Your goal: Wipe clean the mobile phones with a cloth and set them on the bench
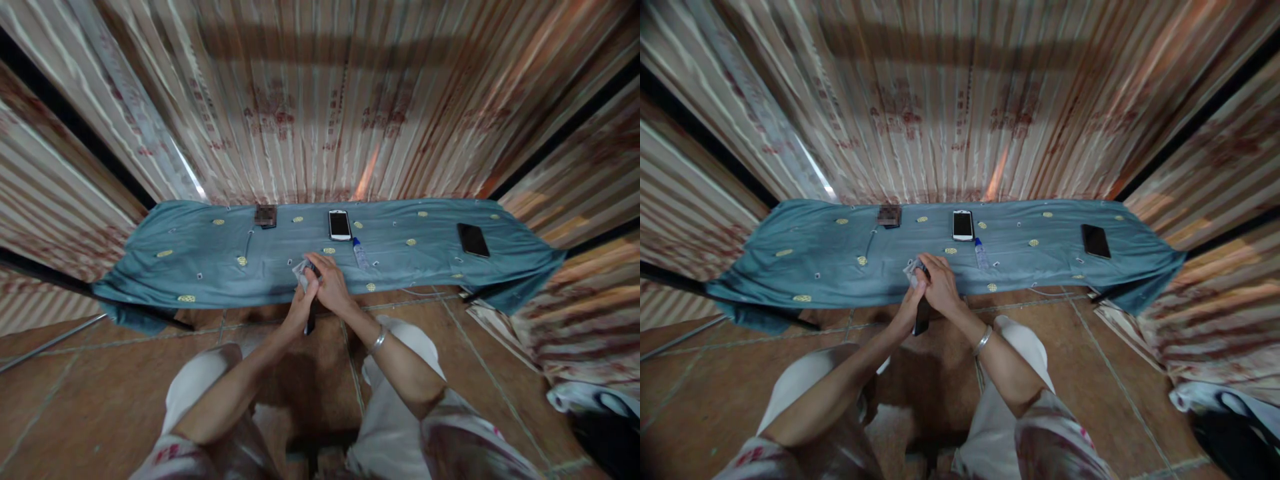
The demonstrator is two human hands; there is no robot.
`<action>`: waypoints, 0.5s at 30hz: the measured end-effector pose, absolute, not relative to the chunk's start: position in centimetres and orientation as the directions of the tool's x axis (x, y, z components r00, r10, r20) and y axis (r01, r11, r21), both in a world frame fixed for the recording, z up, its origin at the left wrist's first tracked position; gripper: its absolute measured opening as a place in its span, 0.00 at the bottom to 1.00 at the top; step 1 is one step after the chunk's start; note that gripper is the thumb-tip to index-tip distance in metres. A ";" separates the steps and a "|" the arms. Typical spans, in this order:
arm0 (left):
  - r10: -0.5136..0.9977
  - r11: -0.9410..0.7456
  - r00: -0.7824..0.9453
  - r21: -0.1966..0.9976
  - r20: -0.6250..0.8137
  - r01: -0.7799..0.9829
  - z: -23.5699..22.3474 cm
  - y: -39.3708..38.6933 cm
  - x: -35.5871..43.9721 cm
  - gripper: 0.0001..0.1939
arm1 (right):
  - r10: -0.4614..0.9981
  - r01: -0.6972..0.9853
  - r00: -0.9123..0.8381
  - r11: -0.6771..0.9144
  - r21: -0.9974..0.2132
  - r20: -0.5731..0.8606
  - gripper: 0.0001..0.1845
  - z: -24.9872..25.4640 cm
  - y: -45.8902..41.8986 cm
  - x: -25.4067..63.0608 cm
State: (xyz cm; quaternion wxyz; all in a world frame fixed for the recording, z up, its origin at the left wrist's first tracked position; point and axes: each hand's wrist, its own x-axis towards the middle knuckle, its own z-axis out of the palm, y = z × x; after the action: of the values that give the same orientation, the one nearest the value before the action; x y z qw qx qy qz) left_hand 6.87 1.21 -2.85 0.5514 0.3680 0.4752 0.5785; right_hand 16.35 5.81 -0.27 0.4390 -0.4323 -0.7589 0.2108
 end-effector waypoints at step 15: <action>0.941 0.323 0.029 0.870 -0.337 -0.373 -0.5 0.3 5.7 0.21 | 0.951 0.138 -0.194 0.271 -0.953 0.242 0.22 -1.0 7.7 17.8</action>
State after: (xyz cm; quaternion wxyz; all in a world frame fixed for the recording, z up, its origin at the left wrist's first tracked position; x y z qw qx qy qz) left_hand 5.72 0.35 -0.52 0.6542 0.2942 0.4831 0.5021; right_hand 17.83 7.69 -0.98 0.4724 -0.4239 -0.6420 0.4301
